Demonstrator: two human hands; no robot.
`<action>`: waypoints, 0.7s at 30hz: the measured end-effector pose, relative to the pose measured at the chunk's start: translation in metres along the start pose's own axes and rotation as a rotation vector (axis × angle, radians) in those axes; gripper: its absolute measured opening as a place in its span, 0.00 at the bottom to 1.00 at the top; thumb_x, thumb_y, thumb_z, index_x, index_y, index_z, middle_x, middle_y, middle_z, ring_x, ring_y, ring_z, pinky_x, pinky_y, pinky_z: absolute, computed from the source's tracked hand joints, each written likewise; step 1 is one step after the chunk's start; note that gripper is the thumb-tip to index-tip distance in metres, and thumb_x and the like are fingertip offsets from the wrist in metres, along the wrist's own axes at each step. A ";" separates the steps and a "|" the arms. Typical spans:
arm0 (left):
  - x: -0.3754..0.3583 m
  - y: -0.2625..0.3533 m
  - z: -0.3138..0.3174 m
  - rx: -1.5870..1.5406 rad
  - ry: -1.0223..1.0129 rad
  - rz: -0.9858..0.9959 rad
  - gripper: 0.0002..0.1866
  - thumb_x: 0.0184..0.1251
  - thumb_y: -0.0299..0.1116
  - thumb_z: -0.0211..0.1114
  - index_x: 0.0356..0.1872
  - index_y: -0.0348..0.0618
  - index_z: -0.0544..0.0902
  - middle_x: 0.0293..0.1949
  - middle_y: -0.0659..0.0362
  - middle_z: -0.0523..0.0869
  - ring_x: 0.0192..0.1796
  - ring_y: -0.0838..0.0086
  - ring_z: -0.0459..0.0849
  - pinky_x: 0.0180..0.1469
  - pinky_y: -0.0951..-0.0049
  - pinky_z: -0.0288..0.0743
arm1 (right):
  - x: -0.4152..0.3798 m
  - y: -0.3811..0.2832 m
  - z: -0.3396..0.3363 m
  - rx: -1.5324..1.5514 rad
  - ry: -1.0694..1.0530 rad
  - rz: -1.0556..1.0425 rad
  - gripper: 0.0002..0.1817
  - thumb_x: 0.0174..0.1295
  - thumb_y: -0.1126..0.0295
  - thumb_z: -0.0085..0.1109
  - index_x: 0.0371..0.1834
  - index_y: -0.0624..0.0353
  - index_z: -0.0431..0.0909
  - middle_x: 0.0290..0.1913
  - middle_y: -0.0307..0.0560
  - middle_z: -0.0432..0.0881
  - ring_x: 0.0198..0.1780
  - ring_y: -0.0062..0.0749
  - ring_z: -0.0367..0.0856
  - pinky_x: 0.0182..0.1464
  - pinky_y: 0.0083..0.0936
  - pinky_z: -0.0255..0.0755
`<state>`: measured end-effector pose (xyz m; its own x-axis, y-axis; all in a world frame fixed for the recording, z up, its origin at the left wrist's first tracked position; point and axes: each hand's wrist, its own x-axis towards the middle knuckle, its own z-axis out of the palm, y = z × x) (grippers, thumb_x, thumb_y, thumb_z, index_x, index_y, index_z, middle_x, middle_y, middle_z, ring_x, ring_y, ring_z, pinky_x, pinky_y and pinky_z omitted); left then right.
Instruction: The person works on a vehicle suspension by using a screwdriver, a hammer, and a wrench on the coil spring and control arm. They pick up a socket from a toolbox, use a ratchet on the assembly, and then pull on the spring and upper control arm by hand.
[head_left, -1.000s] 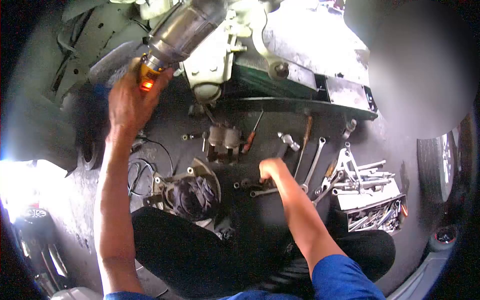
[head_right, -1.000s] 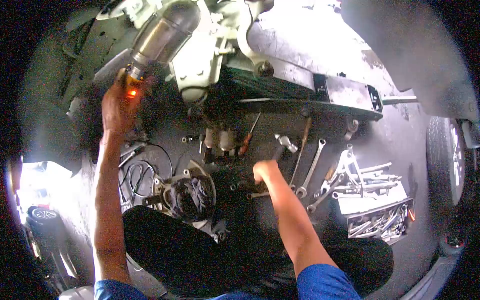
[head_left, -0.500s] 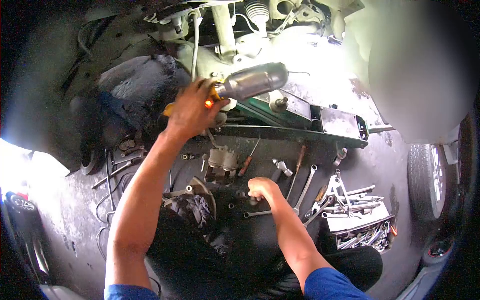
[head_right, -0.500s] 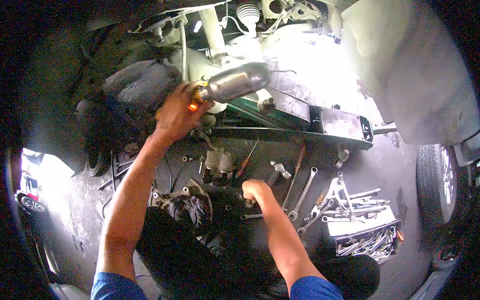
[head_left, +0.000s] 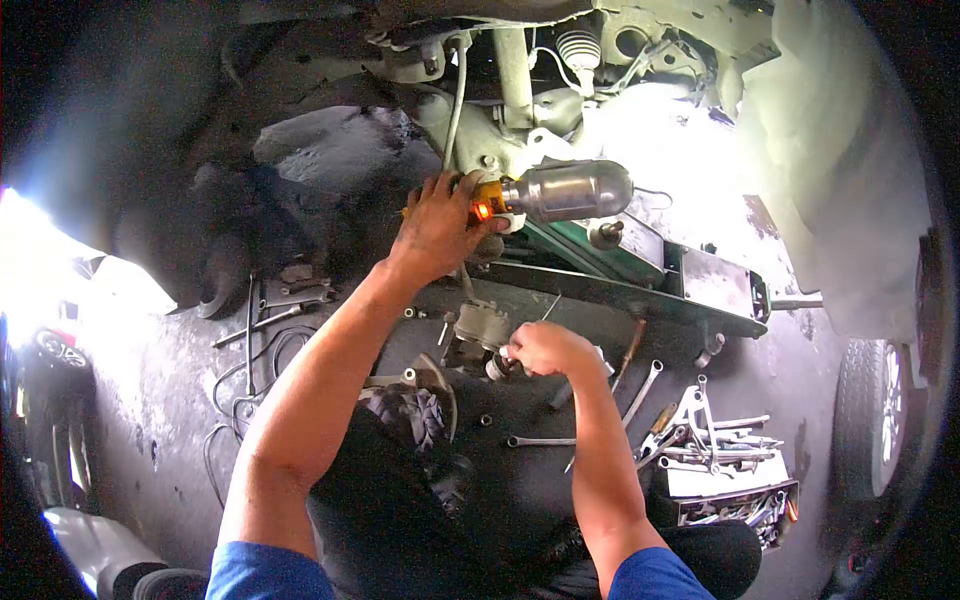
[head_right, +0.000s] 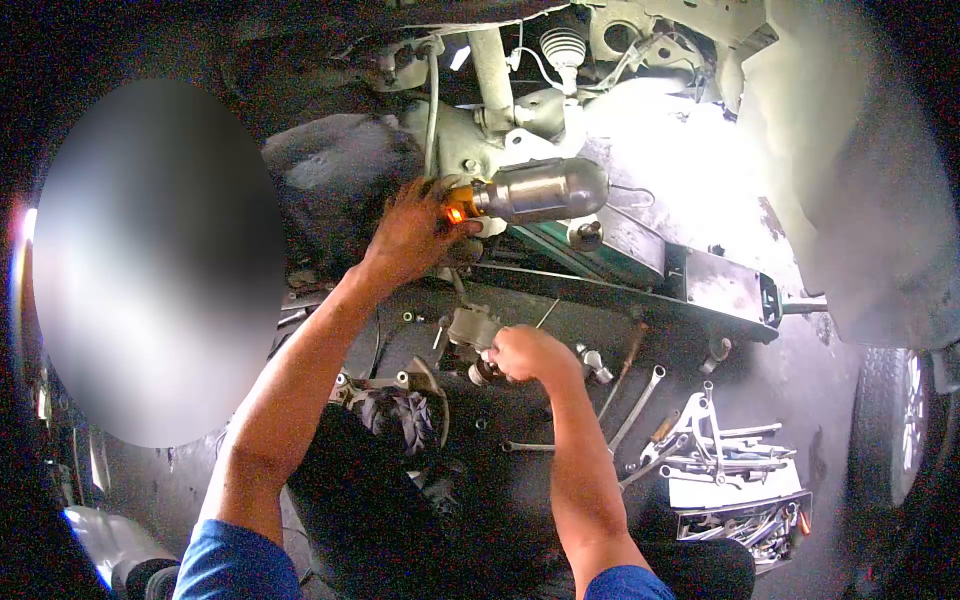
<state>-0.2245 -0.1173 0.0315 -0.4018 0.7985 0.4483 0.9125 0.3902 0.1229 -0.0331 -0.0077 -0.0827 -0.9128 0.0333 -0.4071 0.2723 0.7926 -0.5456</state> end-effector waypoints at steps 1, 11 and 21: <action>-0.002 0.000 -0.002 0.018 0.035 0.009 0.39 0.68 0.61 0.67 0.67 0.38 0.75 0.62 0.37 0.76 0.64 0.39 0.76 0.69 0.47 0.70 | -0.003 -0.006 -0.009 -0.012 0.031 -0.043 0.23 0.74 0.53 0.49 0.41 0.63 0.86 0.35 0.59 0.88 0.42 0.57 0.87 0.50 0.46 0.77; -0.030 0.036 -0.086 -0.887 -0.458 -0.088 0.42 0.75 0.68 0.53 0.65 0.33 0.78 0.58 0.37 0.83 0.63 0.53 0.82 0.68 0.60 0.71 | -0.065 -0.043 -0.086 0.847 0.610 -0.411 0.23 0.78 0.53 0.55 0.40 0.65 0.85 0.29 0.45 0.85 0.29 0.24 0.80 0.33 0.25 0.73; -0.032 0.035 -0.101 -0.600 -0.239 -0.086 0.34 0.76 0.62 0.59 0.63 0.38 0.80 0.49 0.39 0.88 0.54 0.53 0.88 0.56 0.58 0.77 | -0.045 -0.085 -0.077 1.298 0.833 -0.372 0.30 0.77 0.41 0.50 0.56 0.61 0.81 0.40 0.41 0.85 0.36 0.26 0.82 0.34 0.28 0.74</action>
<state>-0.1721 -0.1755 0.1104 -0.4180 0.8829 0.2141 0.7327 0.1883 0.6540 -0.0382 -0.0302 0.0387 -0.7701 0.6208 0.1468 -0.3295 -0.1900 -0.9248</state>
